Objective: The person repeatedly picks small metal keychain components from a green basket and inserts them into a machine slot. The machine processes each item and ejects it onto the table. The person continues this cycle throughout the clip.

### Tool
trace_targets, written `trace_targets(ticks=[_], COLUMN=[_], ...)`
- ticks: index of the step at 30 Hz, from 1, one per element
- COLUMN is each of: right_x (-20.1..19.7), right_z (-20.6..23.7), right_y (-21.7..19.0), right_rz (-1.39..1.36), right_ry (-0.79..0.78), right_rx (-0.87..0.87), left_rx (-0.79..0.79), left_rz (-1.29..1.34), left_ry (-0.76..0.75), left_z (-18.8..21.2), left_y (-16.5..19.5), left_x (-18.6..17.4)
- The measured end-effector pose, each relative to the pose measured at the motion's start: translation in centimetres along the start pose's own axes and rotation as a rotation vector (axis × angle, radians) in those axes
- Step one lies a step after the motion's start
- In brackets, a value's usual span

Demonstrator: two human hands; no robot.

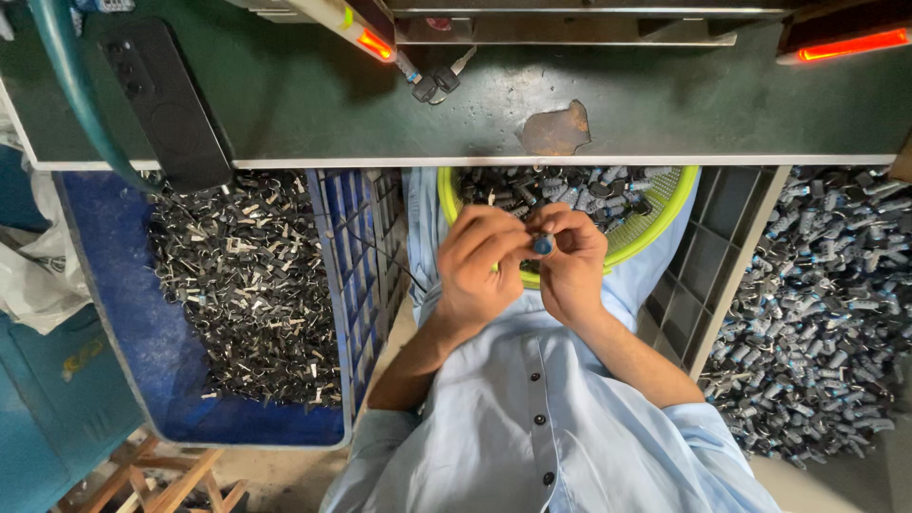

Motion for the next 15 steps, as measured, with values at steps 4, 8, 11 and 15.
trace_targets(ticks=[4, 8, 11, 15], right_x=[0.0, 0.1, 0.2, 0.6], right_z=[-0.3, -0.6, -0.5, 0.1], right_y=[-0.1, -0.8, -1.1, -1.1], right_rz=[-0.078, -0.306, -0.303, -0.199], right_ry=[-0.001, -0.099, -0.097, -0.110], right_rx=[0.133, 0.311, 0.367, 0.322], left_rx=[-0.056, -0.136, -0.027, 0.018], left_rz=[0.250, 0.763, 0.321, 0.143], left_ry=[-0.245, -0.535, -0.286, -0.206], left_z=[-0.1, -1.6, -2.5, -3.1], left_y=[0.2, -0.1, 0.2, -0.2], left_x=[-1.4, -4.4, -4.3, -2.6])
Point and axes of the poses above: each hand's wrist, its own z-axis away from the middle knuckle, its own x-axis out of the palm, y = z × x, the point moved 1 cm from there along -z, towards the middle knuckle, and after that the axes turned 8 degrees about y, right-handed, at the moved point
